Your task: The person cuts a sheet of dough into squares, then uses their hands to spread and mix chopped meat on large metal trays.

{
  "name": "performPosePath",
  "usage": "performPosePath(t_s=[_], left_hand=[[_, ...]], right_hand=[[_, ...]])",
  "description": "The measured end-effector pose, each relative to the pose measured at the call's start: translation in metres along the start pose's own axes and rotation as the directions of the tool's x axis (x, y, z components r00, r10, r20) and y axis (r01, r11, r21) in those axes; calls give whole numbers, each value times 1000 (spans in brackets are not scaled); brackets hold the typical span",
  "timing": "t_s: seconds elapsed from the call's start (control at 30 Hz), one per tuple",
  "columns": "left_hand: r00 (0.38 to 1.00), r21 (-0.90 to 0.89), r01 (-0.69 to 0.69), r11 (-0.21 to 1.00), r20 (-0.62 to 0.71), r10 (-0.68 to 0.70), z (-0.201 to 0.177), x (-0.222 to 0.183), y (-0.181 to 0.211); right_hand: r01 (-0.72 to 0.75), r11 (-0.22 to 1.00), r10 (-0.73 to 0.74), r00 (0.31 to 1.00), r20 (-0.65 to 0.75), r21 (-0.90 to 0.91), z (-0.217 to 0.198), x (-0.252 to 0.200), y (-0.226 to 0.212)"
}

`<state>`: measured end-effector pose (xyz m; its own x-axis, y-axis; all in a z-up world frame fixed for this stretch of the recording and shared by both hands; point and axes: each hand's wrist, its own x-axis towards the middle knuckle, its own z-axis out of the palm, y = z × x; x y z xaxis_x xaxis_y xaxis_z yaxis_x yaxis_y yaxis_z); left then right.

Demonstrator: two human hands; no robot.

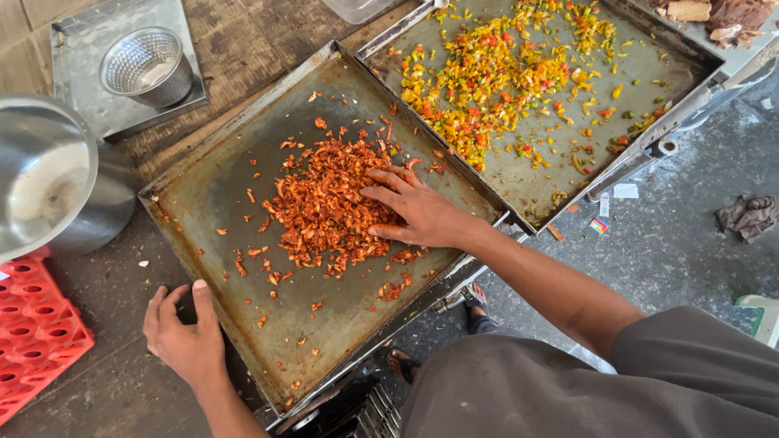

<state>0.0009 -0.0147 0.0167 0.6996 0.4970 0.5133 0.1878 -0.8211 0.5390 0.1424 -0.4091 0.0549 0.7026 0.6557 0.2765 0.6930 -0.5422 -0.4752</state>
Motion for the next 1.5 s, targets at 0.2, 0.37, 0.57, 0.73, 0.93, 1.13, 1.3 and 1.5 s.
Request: performPosePath(t_s=[0.2,0.37,0.57,0.73,0.93,1.13,1.3,1.5], left_hand=[[999,7,-33,999,-14,33,2,-1,-5],[999,23,-50,998,-19,51,4,-1,-7],[998,39,-51,998,-25,52,3,0,-2],[1000,44,-21,999,-9,21,1,-1,1],[999,51,-33,998,-18,34,1,-1,1],[999,7,-37,999,-34,37,-2,-2,2],[998,19,-27,999,-56,28,0,0,3],[999,23,-6,1000,-43,7,0,0,7]], right_hand=[[3,1000,-3,1000,0,28,0,-1,1],[9,1000,-9,1000,0,12,-2,0,0],[-3,1000,3,1000,13,-6,-6,3,-5],[-25,999,25,999,40,-23,-8,2,-9],[-75,997,75,995,71,0,-6,3,-10],[-43,999,43,995,86,-5,-8,9,-15],[43,996,-48,997,63,78,-9,39,-35],[161,947,-108,975,195,-278,30,79,-82]])
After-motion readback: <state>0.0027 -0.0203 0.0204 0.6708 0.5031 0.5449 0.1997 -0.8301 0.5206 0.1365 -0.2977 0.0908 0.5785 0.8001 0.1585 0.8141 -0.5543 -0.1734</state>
